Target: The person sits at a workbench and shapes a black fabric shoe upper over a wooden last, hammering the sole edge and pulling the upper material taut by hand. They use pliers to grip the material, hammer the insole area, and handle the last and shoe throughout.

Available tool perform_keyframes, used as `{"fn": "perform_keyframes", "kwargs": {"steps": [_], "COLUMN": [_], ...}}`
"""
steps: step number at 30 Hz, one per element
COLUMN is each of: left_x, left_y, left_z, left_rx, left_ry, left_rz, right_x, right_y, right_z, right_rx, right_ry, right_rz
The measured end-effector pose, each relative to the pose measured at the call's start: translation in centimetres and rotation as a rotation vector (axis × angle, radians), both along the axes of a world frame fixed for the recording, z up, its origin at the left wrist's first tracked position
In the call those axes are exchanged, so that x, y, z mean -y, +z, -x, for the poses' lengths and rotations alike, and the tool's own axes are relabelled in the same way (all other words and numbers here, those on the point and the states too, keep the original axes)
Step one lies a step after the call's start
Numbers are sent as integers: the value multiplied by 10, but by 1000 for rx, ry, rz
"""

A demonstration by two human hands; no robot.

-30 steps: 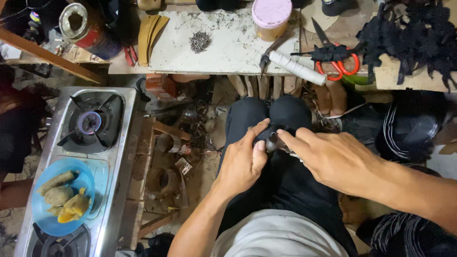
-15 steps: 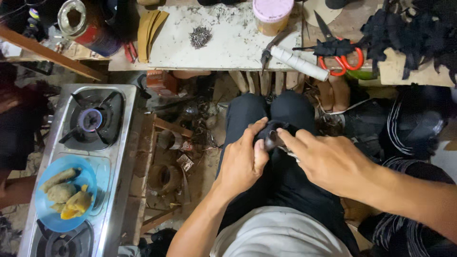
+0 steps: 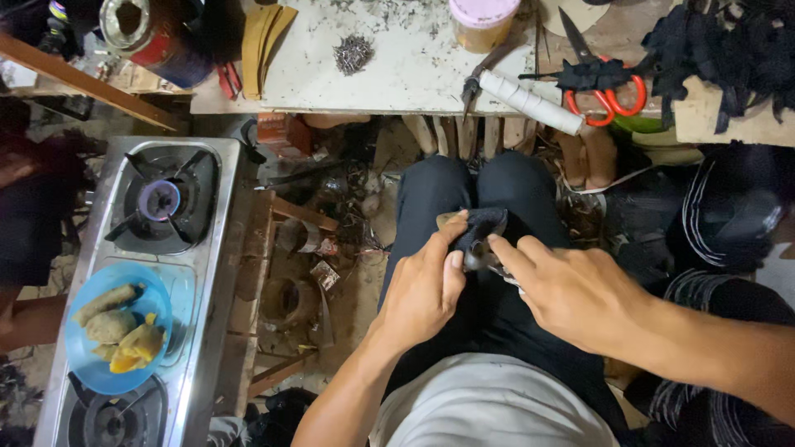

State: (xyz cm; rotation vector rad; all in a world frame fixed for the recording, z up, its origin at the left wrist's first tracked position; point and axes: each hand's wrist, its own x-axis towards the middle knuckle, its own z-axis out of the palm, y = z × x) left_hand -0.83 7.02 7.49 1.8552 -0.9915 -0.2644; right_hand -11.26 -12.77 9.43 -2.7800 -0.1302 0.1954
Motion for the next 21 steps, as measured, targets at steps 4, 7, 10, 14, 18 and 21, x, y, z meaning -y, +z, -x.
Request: {"fn": "perform_keyframes", "kwargs": {"steps": [4, 7, 10, 14, 18, 21], "left_x": [-5, -8, -7, -6, -9, -12], "left_y": [4, 3, -1, -2, 0, -1], "left_z": [-3, -1, 5, 6, 2, 8], "left_rx": [-532, -46, -20, -139, -215, -75], "left_ry": [57, 14, 18, 19, 18, 6], "left_rz": [-448, -41, -42, -120, -157, -46], "right_x": [-15, -16, -9, -12, -26, -25], "right_y": [-17, -19, -11, -9, -19, -21], "right_z": [-3, 0, 8, 12, 8, 13], "right_rx": [226, 210, 124, -76, 99, 138], "right_ry": [23, -19, 6, -87, -47, -51], "right_rz": [28, -62, -294, -74, -24, -169]}}
